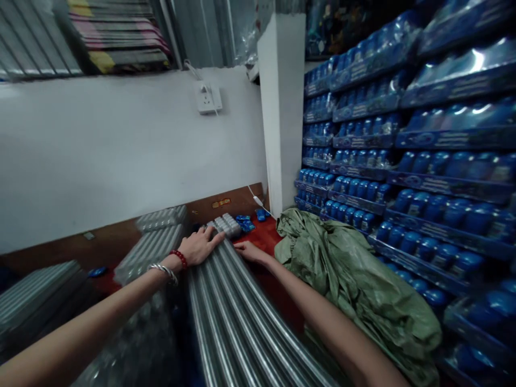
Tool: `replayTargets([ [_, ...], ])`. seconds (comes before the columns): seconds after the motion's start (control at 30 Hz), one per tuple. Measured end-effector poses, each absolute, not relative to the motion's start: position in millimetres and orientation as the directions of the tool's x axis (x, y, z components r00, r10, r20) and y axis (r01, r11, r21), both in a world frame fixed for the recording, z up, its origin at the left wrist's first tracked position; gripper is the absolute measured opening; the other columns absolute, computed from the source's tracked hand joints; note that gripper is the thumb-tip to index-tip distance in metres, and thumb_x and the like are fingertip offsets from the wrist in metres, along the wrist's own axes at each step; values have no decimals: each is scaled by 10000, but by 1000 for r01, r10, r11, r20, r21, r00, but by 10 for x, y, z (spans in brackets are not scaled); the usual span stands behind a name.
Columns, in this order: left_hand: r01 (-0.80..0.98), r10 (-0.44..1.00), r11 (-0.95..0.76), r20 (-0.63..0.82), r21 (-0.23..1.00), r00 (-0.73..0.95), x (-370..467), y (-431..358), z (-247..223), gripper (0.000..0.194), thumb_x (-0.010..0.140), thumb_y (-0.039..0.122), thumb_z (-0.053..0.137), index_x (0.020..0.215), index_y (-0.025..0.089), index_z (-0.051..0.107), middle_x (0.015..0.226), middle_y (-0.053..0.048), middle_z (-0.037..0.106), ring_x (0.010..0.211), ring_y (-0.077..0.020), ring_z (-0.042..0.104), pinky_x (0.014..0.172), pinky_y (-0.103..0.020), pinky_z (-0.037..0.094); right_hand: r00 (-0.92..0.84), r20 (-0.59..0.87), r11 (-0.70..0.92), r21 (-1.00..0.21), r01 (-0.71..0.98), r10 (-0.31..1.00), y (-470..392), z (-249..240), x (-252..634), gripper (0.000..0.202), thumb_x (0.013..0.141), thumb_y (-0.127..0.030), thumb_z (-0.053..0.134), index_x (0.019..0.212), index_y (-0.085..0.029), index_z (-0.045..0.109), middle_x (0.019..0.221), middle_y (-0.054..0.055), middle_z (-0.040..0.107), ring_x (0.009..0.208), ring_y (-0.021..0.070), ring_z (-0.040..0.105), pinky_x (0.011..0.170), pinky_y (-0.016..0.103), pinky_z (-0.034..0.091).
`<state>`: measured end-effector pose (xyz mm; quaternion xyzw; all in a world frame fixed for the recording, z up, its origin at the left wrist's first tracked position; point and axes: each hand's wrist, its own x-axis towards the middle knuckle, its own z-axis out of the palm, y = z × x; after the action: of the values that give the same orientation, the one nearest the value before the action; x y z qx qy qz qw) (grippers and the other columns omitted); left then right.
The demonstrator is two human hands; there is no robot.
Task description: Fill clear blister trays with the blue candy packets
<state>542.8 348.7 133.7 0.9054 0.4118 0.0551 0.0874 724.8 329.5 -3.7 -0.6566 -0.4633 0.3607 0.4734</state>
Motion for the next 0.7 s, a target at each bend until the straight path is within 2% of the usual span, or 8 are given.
replayTargets([
  [0.07, 749, 753, -654, -1, 104, 658, 5414, 3453, 1332, 545, 886, 585, 210, 1213, 251, 489, 1245, -140, 521, 1124, -327, 521, 933, -525, 378, 240, -57, -119, -960, 255, 969, 3223, 59, 7262, 395, 802, -142, 582, 1197, -160, 586, 669, -20, 663, 618, 114, 619, 597, 217, 502],
  [0.17, 763, 767, -639, 3, 103, 642, 5390, 3421, 1358, 603, 876, 620, 169, 1226, 238, 476, 1259, -152, 514, 1144, -341, 505, 926, -546, 371, 232, -120, -179, -951, 253, 965, 3040, 331, 7393, 418, 866, -128, 495, 1281, -83, 489, 647, 9, 649, 519, 94, 587, 533, 206, 490],
  [0.27, 774, 782, -620, 14, 133, 624, 5369, 3433, 1369, 655, 865, 642, 152, 1230, 208, 480, 1251, -175, 521, 1145, -358, 504, 910, -554, 376, 222, -169, -223, -942, 249, 960, 2781, 677, 7448, 353, 882, -139, 495, 1228, -80, 522, 715, 44, 672, 522, 84, 602, 556, 201, 505],
  [0.43, 771, 782, -615, 6, 164, 623, 5374, 3477, 1329, 737, 836, 693, 153, 1242, 169, 474, 1301, -203, 489, 1172, -378, 480, 922, -565, 359, 137, -190, -219, -946, 240, 972, 2339, 1195, 7233, 264, 914, -192, 478, 1154, -134, 572, 932, 84, 689, 672, 100, 666, 631, 197, 530],
  [0.5, 772, 787, -609, 13, 184, 617, 5373, 3475, 1326, 742, 832, 697, 166, 1250, 167, 471, 1326, -203, 472, 1188, -376, 468, 938, -557, 349, 175, -193, -238, -926, 292, 966, 2218, 1378, 7159, 250, 925, -214, 466, 1134, -142, 582, 940, 85, 688, 665, 100, 664, 603, 186, 523],
  [0.7, 762, 790, -597, 19, 251, 612, 5325, 3422, 1385, 766, 829, 702, 126, 1235, 176, 507, 1311, -190, 493, 1186, -358, 474, 949, -534, 346, 442, -145, -358, -819, 448, 885, 2099, 1846, 7220, 226, 896, -300, 528, 1030, -146, 625, 965, 89, 678, 598, 91, 625, 507, 165, 480],
])
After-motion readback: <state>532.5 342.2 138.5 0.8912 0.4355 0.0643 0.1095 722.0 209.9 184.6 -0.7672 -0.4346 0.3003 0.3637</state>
